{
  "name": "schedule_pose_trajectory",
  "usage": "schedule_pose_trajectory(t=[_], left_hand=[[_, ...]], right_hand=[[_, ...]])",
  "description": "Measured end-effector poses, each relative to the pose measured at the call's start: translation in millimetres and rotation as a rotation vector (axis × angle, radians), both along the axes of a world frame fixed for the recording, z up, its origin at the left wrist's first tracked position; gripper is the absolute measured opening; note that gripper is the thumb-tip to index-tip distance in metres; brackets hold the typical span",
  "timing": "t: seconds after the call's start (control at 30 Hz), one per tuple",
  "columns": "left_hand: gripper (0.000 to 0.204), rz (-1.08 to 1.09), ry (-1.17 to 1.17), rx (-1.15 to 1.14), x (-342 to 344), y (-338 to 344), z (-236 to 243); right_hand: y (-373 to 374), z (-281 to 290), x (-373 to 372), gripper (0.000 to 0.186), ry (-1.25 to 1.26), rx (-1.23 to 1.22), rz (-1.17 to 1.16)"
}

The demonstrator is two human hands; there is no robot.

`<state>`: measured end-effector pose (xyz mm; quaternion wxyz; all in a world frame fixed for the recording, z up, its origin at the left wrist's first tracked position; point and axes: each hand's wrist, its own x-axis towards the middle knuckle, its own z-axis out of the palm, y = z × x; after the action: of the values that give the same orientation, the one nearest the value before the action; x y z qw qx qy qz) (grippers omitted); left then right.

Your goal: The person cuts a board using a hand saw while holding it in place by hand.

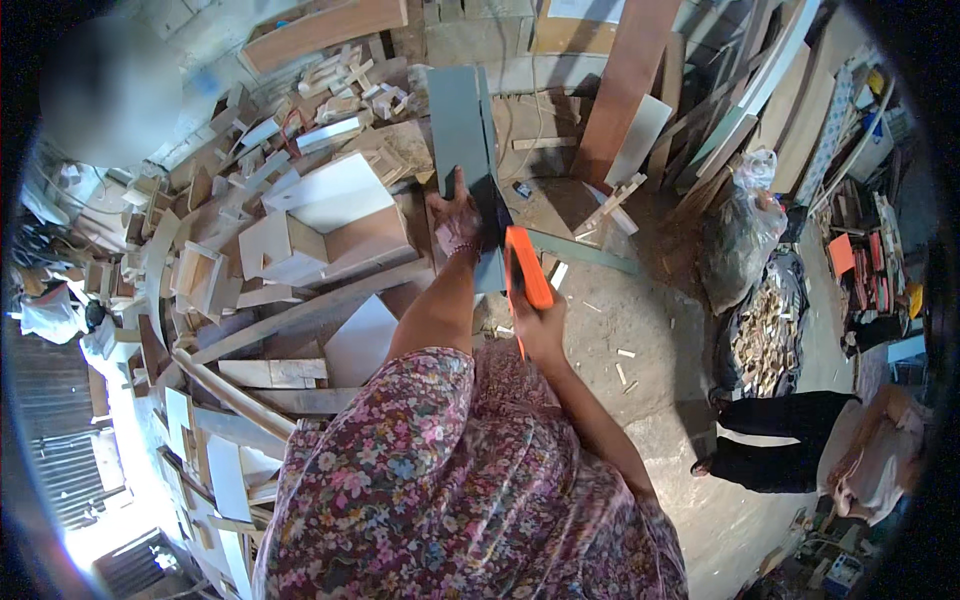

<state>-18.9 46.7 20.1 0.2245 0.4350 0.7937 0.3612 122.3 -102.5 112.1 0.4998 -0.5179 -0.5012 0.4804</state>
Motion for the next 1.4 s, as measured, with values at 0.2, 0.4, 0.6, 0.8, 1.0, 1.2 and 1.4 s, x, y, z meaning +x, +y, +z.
schedule_pose_trajectory(t=[0.2,0.4,0.6,0.8,1.0,1.2,1.4], left_hand=[[0.049,-0.046,0.245,0.098,-13.9,5.9,-49.8],[0.063,-0.065,0.346,-0.198,5.5,-3.4,0.5],[0.047,-0.026,0.217,0.260,-21.6,10.1,-54.1],[0.050,-0.169,0.058,-0.103,-5.9,-8.7,-3.3],[0.056,-0.091,0.612,0.162,8.2,-50.6,-16.3],[0.059,-0.033,0.644,-0.003,3.6,-39.8,-28.7],[0.052,-0.070,0.580,-0.156,0.3,-46.9,-38.9]], right_hand=[[26.3,-10.4,-15.3,0.015,0.053,-0.102,0.047],[17.5,-5.6,-9.7,0.024,0.018,-0.177,0.001],[24.4,-5.0,-17.2,0.020,0.038,-0.190,0.041],[31.3,-19.5,-10.4,0.024,-0.069,-0.188,0.063],[26.4,3.6,-15.2,0.023,-0.190,0.098,0.017],[33.8,18.9,-11.1,0.028,-0.181,0.034,0.066],[8.0,36.3,-1.2,0.031,-0.343,-0.092,0.140]])
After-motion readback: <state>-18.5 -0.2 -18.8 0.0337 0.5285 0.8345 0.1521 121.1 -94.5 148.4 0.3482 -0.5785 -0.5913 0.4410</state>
